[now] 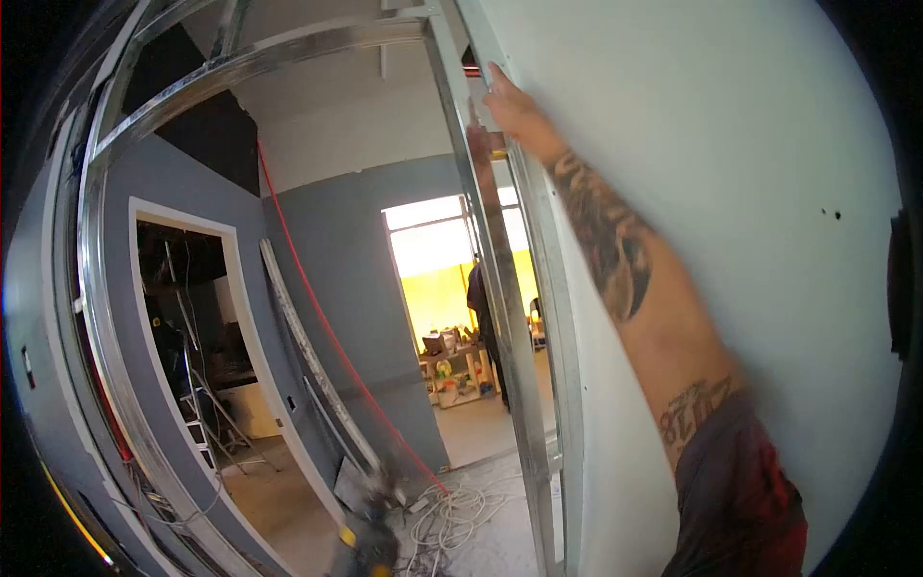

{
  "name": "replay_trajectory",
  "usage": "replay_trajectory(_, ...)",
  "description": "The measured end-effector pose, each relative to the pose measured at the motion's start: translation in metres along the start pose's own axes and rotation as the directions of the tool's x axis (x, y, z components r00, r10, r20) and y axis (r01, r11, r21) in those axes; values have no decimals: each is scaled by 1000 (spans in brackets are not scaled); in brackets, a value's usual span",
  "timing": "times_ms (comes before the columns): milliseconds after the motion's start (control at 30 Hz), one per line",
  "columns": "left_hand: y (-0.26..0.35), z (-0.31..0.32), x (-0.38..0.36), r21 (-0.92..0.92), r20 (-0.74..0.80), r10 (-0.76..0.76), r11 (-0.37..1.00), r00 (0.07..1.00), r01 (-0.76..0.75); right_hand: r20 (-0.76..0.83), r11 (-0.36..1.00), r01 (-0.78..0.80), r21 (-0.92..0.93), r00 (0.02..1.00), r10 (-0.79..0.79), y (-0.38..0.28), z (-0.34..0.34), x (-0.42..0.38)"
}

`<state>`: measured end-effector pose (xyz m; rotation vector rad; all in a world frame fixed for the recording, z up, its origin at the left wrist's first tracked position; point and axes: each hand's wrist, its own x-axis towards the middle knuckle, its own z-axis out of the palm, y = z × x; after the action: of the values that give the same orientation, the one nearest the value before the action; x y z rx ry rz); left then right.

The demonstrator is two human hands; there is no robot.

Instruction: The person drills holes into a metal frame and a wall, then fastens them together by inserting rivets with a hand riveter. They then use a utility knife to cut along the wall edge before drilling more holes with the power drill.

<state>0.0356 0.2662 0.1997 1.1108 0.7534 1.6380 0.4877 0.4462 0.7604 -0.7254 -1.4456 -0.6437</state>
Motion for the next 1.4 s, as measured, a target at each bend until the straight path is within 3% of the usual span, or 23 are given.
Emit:
replay_trajectory(67,38,22,26,13,41,197,980,980,-198,-237,982,-162,101,954,182,-58,-9,-73)
replay_trajectory(100,62,36,40,22,63,301,953,952,-303,-369,974,-88,208,915,162,-52,2,-103)
replay_trajectory(133,85,49,50,29,88,402,914,911,-406,-347,932,-161,325,897,275,-60,5,-141)
replay_trajectory(167,110,69,62,26,117,504,860,855,-510,-469,969,-70,235,865,176,-59,18,-176)
replay_trajectory(233,162,108,77,28,181,657,741,732,-671,-279,935,-181,305,922,270,-70,19,-240)
replay_trajectory(300,200,150,67,86,182,769,608,612,-789,-311,940,-178,290,912,269,-74,9,-296)
replay_trajectory(433,202,147,72,154,151,726,653,671,-741,-226,815,-367,448,836,500,-98,-33,-431)
replay_trajectory(500,179,144,66,47,216,696,693,684,-720,-374,745,-233,624,748,548,-92,-33,-529)
replay_trajectory(567,152,136,60,83,266,587,776,765,-625,-88,642,-588,492,700,708,-93,-28,-631)
replay_trajectory(633,122,125,48,-87,263,595,799,760,-595,81,449,-864,228,476,876,-89,-28,-724)
replay_trajectory(700,92,103,34,-17,155,524,849,838,-528,139,252,-968,-3,249,958,-75,-35,-777)
replay_trajectory(733,74,87,26,-32,139,516,855,845,-517,77,265,-963,-50,261,962,-60,-34,-804)
replay_trajectory(767,60,76,15,-46,125,510,860,851,-509,187,-37,-998,-58,-47,981,-46,-42,-828)
replay_trajectory(800,45,67,5,16,-19,488,873,873,-488,250,-114,-992,-60,-126,960,-24,-42,-888)
replay_trajectory(833,30,53,-5,26,-32,465,885,885,-465,251,-132,-988,-85,-149,956,-15,-43,-909)
replay_trajectory(900,4,22,-21,10,-1,257,966,967,-257,243,60,-920,-387,-39,969,-1,-41,-930)
replay_trajectory(1033,-31,12,-44,28,-75,151,988,986,-149,322,30,-831,-556,-181,929,-2,-22,-918)
replay_trajectory(1133,-40,2,-64,27,-106,52,998,993,-49,248,76,-769,-635,-110,962,9,-9,-931)
replay_trajectory(1200,-42,-8,-79,43,-108,23,999,994,-19,310,245,-646,-723,13,951,17,-4,-942)
replay_trajectory(1233,-45,-11,-82,62,-103,-11,998,995,18,308,252,-649,-718,28,951,20,-3,-935)
replay_trajectory(1300,-44,4,-85,41,-93,0,999,996,4,238,-248,-798,-549,-434,869,4,-6,-886)
replay_trajectory(1367,-47,9,-91,62,-101,-65,995,993,72,274,-167,-833,-528,-353,895,12,5,-913)
replay_trajectory(1400,-51,15,-92,1,-115,-85,996,990,86,246,-38,-839,-543,-203,948,14,11,-919)
